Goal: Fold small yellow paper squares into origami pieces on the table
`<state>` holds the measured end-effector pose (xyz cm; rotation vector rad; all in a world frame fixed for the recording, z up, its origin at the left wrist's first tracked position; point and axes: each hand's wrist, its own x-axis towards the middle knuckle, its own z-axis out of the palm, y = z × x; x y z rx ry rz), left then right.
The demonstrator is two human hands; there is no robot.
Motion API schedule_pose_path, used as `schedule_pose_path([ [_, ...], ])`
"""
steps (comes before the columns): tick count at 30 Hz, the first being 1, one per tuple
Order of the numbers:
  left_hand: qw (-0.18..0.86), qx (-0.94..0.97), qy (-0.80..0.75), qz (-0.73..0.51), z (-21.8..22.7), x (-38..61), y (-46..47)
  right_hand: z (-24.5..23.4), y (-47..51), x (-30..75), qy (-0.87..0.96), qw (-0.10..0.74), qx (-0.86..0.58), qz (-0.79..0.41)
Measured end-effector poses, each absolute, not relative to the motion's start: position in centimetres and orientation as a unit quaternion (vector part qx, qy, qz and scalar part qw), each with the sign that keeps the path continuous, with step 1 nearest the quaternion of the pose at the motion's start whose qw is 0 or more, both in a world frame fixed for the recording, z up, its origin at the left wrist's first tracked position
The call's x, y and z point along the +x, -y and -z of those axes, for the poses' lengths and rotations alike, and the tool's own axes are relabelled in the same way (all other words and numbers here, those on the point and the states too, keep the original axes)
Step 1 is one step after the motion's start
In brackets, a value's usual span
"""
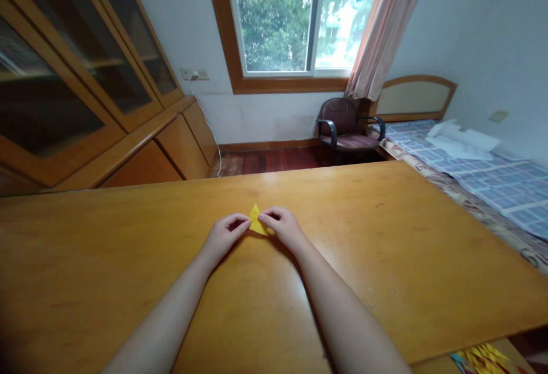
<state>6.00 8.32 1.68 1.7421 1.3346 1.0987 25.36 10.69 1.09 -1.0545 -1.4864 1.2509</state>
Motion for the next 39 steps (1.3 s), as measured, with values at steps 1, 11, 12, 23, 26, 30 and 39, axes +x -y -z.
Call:
schedule_pose_path([
  [1, 0.345, 0.664, -0.511, -0.423, -1.6, 6.0, -8.4, -1.1, -10.7, 25.4, 0.604, 0.449, -0.426, -0.502],
  [11, 0.345, 0.681, -0.488, -0.423, -1.6, 6.1, -8.5, -1.3, -9.9, 25.1, 0.730, 0.374, -0.387, -0.422],
  [12, 0.340, 0.683, -0.489, -0.422, -1.7, 6.1, -8.5, -1.4, -9.9, 25.0, 0.734, 0.369, -0.387, -0.420],
  [23, 0.402, 0.592, -0.520, -0.467, -1.4, 5.5, -8.9, -1.7, -9.8, 25.0, 0.720, 0.382, -0.425, -0.394],
  [26, 0.411, 0.561, -0.525, -0.490, -1.1, 5.3, -9.1, -1.8, -9.9, 25.0, 0.710, 0.390, -0.435, -0.394],
  [30, 0.414, 0.552, -0.519, -0.505, -1.0, 5.2, -9.1, -1.6, -10.0, 25.0, 0.706, 0.400, -0.435, -0.389],
  [39, 0.429, 0.577, -0.486, -0.498, -0.7, 6.2, -8.8, -1.5, -10.0, 24.9, 0.729, 0.403, -0.422, -0.359],
])
